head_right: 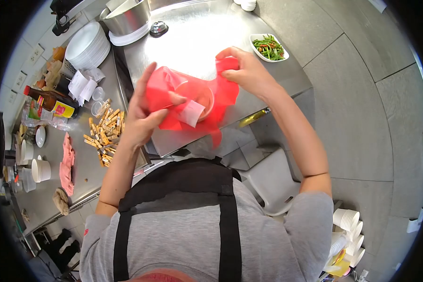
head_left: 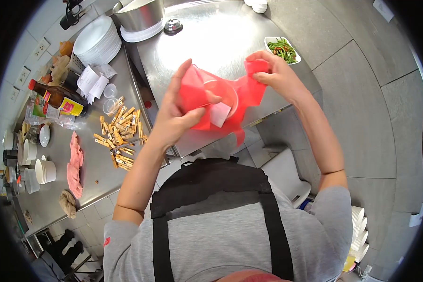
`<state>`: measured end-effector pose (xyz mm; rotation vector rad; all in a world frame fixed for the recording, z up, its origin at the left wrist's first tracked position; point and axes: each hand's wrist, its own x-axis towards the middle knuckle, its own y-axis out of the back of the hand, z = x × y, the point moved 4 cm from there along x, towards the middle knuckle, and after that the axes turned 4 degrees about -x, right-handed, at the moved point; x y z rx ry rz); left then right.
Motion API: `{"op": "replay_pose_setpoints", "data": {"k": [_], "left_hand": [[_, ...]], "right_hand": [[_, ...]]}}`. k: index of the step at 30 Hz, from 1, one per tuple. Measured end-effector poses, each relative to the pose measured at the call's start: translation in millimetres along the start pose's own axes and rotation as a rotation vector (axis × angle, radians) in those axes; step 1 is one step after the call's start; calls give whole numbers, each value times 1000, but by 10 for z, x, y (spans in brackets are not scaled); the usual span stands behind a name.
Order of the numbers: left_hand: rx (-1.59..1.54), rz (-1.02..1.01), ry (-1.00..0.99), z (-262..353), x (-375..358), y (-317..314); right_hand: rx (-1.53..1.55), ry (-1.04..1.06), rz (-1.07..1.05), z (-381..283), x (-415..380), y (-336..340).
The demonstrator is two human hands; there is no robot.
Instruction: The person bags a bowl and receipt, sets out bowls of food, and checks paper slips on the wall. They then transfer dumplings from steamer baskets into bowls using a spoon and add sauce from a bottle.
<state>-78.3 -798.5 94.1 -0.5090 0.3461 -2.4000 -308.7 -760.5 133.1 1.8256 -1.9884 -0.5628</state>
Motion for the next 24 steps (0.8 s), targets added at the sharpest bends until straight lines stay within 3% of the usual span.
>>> {"op": "replay_pose_setpoints", "data": {"k": [3,7,10,11,13,15,17,21,24], "left_hand": [[317,54,30,-132,246,-234],[572,-10,85,-51,335,-303],[610,-26,48,-51,300,-210],[851,-73,42,-126,319,-229],[1331,-169,16,-417,365,-228],[1453,-191,-11,-625,387,-222],[1586,-239,71,-686,387,-295],[1641,-219,219,-737,514,-326],[1665,-192,183,-890,643,-243]], "right_hand": [[56,78,-95,-298,44,-228],[-727,362,137,-587,-128,-300],[-486,251,83,-529,-225,-312],[-401,227,76,-476,-237,-321],[-397,370,194,-212,-239,-452],[-198,314,151,-58,-226,-466],[209,44,-50,23,-269,-494],[368,72,87,-306,-219,-132],[443,144,143,-456,-90,197]]}}
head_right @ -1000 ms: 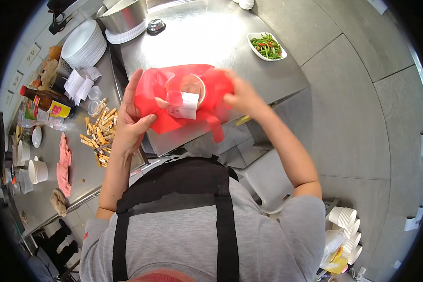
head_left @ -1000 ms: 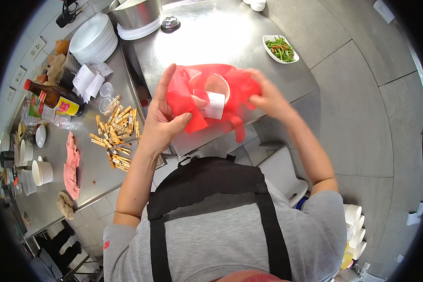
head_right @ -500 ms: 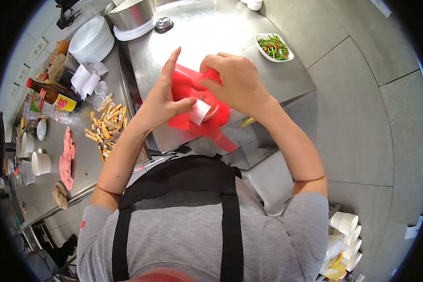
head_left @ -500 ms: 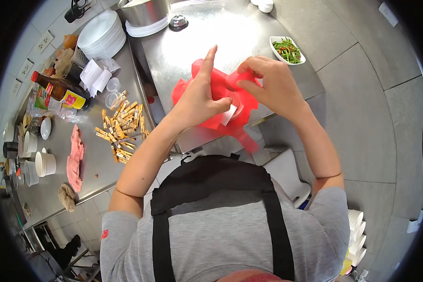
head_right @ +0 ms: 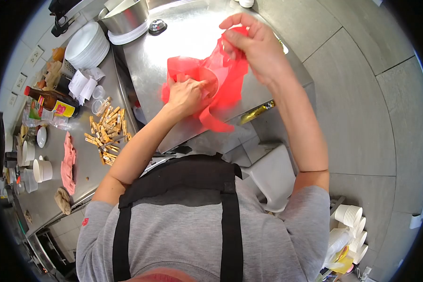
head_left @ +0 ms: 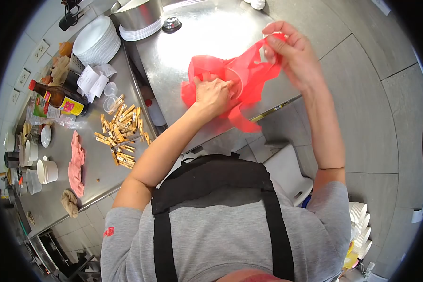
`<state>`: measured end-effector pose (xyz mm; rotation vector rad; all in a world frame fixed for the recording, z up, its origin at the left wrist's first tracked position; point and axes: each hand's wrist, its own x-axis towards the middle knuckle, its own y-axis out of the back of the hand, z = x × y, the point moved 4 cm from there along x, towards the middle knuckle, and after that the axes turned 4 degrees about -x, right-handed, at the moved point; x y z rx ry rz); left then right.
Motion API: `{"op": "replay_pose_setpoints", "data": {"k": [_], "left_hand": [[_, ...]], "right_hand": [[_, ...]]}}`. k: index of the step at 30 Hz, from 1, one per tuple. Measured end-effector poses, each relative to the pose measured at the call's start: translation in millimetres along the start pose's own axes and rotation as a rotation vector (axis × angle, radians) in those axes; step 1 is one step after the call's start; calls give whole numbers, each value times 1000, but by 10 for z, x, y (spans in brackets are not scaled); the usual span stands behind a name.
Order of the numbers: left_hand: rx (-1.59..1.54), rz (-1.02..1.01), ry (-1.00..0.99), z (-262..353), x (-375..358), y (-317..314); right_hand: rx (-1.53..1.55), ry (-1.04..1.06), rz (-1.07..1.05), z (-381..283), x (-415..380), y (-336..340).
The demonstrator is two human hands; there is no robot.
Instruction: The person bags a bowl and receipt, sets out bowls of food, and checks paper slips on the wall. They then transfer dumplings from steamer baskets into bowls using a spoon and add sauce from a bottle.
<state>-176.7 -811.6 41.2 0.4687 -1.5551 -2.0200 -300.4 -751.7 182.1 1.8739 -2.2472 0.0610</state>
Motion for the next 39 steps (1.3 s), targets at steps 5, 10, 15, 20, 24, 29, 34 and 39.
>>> {"op": "replay_pose_setpoints", "data": {"k": [5,10,15,20,24,29,34,39], "left_hand": [[199,-41,97,-51,343,-59],[-60,100,31,-105,134,353],[-413,380,52,-160,-241,443],[-534,453,38,-131,-706,507],[-560,413,132,-176,-917,632],[-646,661,-32,-176,-1041,971],[-671,606,-30,-173,-1062,1058],[-551,385,-83,-188,-1007,817]], "right_hand": [[-239,23,116,-138,405,325],[-1648,563,511,-309,238,267],[-1108,611,-97,30,-81,-584],[-1448,297,-336,1123,94,-619],[-1444,258,-406,1139,-47,-700],[-1589,262,-545,1410,19,-580],[-1398,268,-678,1379,49,-505],[-1378,271,-721,1349,78,-436]]}}
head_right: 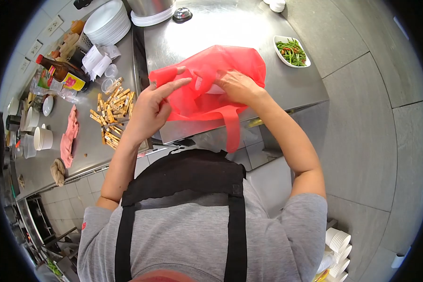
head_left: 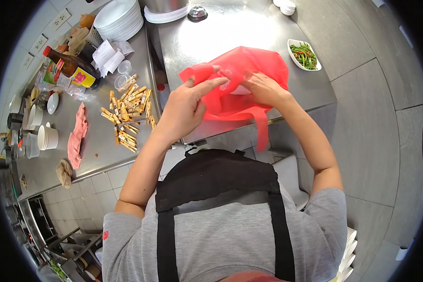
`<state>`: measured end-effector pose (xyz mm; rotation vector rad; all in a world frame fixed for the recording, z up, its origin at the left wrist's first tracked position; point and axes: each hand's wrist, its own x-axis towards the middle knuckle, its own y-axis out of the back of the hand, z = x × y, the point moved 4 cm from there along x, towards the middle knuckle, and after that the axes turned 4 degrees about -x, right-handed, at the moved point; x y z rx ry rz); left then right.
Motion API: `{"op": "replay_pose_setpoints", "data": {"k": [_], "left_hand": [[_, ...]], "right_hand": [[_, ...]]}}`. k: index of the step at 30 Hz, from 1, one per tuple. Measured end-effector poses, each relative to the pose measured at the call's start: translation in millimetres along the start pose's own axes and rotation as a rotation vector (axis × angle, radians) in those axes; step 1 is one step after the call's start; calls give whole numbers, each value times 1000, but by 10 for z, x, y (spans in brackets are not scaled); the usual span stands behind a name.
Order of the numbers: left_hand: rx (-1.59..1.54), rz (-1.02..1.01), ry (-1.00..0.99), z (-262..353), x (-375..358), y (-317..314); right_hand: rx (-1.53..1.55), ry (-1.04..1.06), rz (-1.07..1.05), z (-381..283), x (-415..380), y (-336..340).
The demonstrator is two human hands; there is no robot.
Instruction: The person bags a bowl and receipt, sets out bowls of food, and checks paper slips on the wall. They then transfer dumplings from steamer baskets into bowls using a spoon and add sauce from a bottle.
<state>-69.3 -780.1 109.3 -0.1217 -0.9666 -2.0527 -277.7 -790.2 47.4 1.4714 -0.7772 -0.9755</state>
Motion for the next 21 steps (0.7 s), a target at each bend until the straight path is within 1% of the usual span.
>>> {"op": "replay_pose_setpoints", "data": {"k": [2,5,8,9,11,14,17,19,20,21], "left_hand": [[19,28,23,-43,6,-47],[82,105,14,52,32,85],[102,141,-4,172,89,268],[104,160,-51,182,113,289],[119,118,-43,209,158,303],[106,85,-53,278,215,324],[10,25,-75,327,278,312],[-115,-98,-64,343,349,247],[-198,-192,-45,348,440,174],[-280,-286,-24,360,539,91]], "right_hand": [[-28,-38,-18,-34,-68,104],[-232,-184,241,-116,-334,443],[-584,-342,351,-7,-519,766],[-624,-391,430,40,-585,869],[-709,-495,589,166,-708,1038],[-535,-648,406,538,-790,1012],[-277,-556,557,549,-861,1167],[-61,-558,511,492,-829,1353],[49,-557,488,443,-789,1442],[90,-556,517,399,-735,1530]]}}
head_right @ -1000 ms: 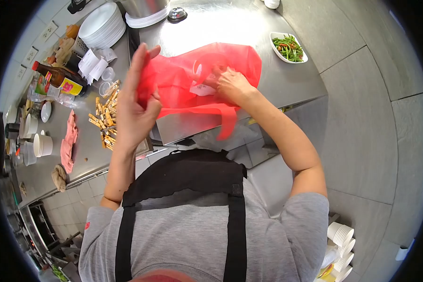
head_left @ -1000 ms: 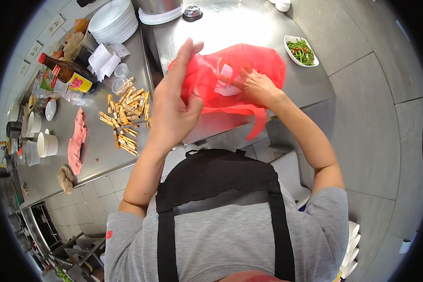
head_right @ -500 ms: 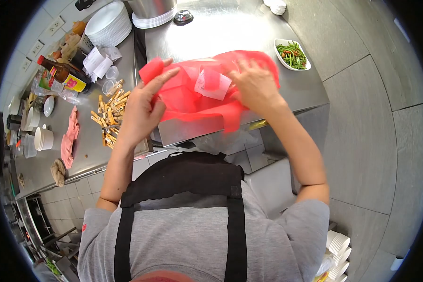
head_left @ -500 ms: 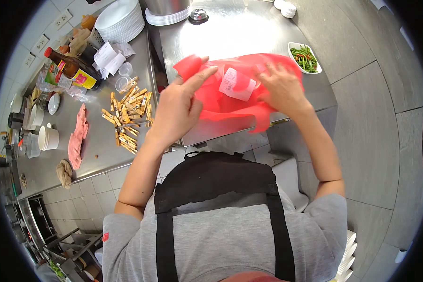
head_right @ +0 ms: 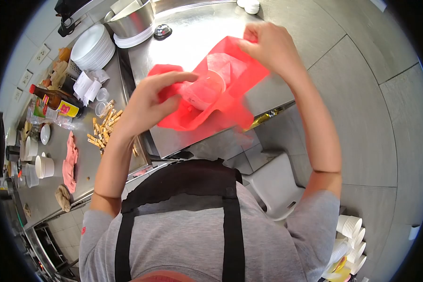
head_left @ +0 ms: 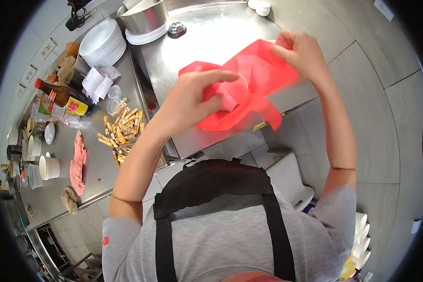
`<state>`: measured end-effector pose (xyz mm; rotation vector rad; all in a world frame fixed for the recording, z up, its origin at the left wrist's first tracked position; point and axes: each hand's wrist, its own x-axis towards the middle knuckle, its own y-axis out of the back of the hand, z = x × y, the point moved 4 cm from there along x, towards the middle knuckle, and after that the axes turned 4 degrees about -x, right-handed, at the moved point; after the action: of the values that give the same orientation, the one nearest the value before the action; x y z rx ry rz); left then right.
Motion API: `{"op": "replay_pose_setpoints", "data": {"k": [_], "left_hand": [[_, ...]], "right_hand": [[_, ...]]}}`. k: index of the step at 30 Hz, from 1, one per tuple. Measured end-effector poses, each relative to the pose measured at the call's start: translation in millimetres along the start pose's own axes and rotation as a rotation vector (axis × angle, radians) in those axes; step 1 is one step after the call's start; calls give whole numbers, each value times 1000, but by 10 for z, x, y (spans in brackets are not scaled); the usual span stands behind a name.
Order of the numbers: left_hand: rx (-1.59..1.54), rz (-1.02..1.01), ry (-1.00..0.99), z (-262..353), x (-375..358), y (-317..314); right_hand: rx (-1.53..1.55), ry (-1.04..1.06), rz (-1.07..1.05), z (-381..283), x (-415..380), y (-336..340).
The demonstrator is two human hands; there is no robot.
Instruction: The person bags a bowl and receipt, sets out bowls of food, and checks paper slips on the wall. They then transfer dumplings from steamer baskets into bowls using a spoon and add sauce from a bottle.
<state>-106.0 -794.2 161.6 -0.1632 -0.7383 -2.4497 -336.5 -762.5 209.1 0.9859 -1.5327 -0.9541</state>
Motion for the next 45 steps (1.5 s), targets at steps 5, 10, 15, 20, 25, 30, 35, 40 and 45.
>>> {"op": "replay_pose_setpoints", "data": {"k": [5,10,15,20,25,30,35,40,45], "left_hand": [[-141,100,50,-24,854,-207],[-619,163,69,-19,1497,-84],[-61,-36,132,149,2040,486],[663,-35,147,243,2631,1159],[857,111,126,-120,3455,1821],[599,408,171,-590,4124,2412],[234,663,161,-1303,4690,2931],[-141,784,119,-2255,5110,3170],[-335,986,231,-2946,4914,2769]], "right_hand": [[222,79,132,-397,271,104],[424,153,367,-532,258,263],[419,142,435,-64,-9,356],[457,108,190,450,-415,-359],[377,83,-94,1132,-942,-1701],[94,40,88,1066,-1145,-1973],[69,17,117,1113,-1119,-2000],[76,-5,124,1178,-1125,-2068],[62,9,72,1232,-1136,-2097]]}}
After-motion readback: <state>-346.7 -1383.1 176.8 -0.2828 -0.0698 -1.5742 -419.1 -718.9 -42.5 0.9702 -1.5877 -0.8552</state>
